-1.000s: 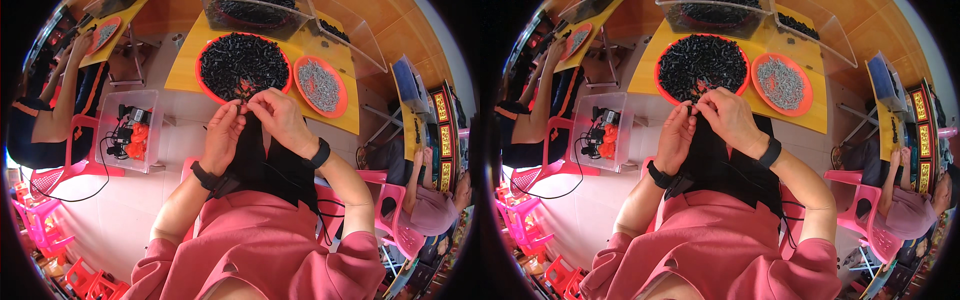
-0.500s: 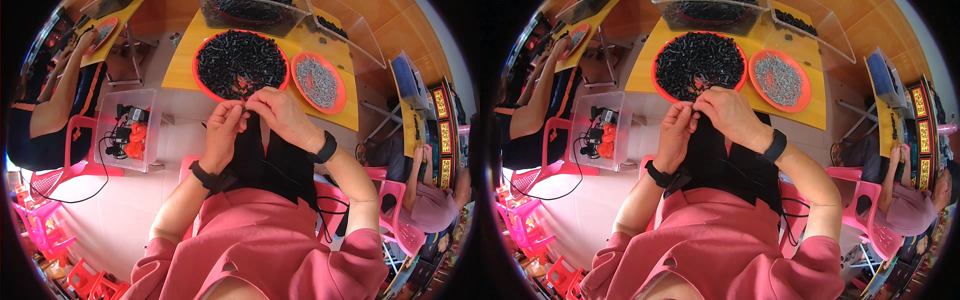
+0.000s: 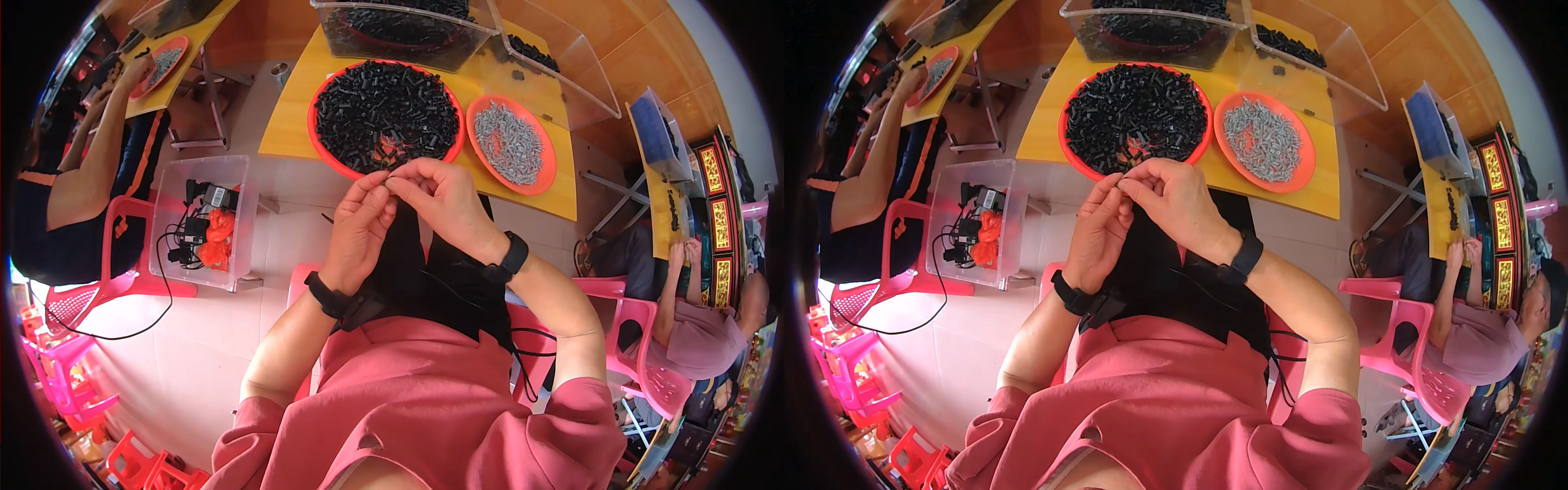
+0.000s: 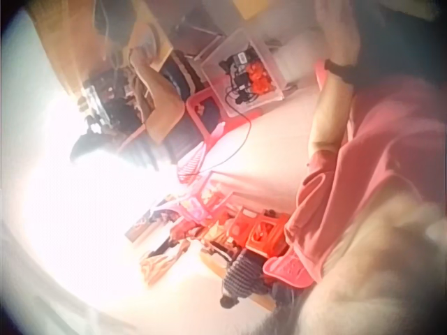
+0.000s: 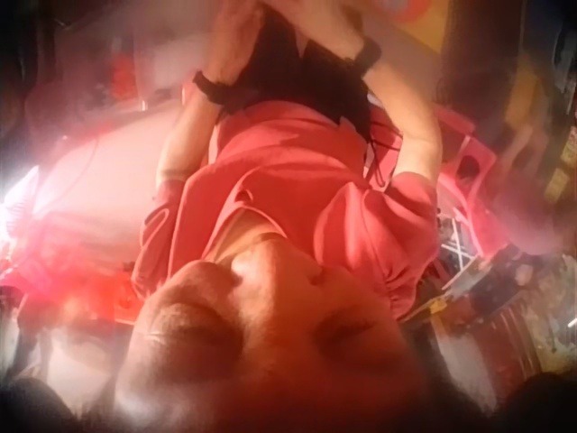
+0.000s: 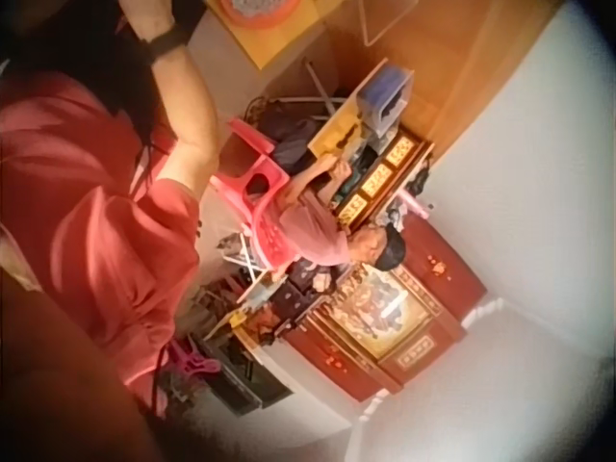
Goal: The person assembles small components by fitting pieces from a tray together by hand, wipes their hands with a tissue, and fits more components together.
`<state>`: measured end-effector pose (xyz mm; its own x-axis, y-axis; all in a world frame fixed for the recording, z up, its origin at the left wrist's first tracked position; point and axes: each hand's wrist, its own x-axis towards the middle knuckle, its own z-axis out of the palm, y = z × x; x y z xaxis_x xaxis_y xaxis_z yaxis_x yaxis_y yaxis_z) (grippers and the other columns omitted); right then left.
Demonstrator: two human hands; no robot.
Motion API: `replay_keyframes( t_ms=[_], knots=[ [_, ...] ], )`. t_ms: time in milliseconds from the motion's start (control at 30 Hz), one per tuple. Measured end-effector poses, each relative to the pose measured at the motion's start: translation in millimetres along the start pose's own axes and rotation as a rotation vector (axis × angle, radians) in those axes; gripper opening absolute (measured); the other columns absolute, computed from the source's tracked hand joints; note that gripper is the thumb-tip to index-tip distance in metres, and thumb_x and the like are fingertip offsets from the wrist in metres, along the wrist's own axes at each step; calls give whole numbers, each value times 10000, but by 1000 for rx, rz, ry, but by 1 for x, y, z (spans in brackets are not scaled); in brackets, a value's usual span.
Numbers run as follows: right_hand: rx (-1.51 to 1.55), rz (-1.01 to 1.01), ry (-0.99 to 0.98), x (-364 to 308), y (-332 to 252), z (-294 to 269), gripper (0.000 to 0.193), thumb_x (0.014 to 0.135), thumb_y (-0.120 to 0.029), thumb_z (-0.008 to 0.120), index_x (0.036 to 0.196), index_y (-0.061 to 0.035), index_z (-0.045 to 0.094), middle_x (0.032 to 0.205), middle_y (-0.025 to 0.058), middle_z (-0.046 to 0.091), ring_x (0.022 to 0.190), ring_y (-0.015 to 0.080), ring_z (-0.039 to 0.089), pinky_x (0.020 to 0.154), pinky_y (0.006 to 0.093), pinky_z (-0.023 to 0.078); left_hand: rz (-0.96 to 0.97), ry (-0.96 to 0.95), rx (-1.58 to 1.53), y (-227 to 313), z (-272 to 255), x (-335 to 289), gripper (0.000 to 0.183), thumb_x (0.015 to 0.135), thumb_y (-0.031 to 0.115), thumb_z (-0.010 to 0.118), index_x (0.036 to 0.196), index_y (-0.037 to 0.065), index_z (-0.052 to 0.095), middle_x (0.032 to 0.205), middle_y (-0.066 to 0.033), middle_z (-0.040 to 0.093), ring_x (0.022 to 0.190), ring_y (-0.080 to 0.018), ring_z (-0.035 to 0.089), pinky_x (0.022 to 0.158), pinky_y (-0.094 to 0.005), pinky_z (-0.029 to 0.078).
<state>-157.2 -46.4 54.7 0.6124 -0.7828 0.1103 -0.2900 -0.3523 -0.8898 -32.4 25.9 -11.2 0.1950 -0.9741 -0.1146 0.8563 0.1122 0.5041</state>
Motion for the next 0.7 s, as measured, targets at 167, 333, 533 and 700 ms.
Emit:
replay_keyframes(
  t_ms=[167,333,533,700],
  knots=[
    [210,107,-46,1,7,1,161,846,-119,664,918,24,685,763,92,683,687,69,625,586,245,479,-53,-11,-85,2,-12,1,193,940,123,584,1116,49,610,977,-15,646,802,-75,590,726,-189,493],
    [-435,-173,76,48,27,-43,117,791,-159,665,844,-61,701,792,124,665,758,310,645,666,392,503,-72,39,-81,4,-6,2,194,950,150,573,1119,59,601,1087,-64,655,802,-76,600,713,-188,494],
    [-583,-105,4,89,47,-51,88,772,-144,670,825,-79,694,798,130,658,789,321,640,694,436,497,-92,37,-79,3,-8,4,198,960,161,556,1128,60,583,1122,-90,643,801,-86,590,696,-188,495],
    [-773,-177,-42,99,51,-39,103,747,-139,681,785,-43,679,803,152,652,843,336,629,745,454,486,-92,30,-76,3,-10,5,203,965,163,546,1135,57,578,1130,-92,635,794,-90,577,686,-184,497]
  ],
)
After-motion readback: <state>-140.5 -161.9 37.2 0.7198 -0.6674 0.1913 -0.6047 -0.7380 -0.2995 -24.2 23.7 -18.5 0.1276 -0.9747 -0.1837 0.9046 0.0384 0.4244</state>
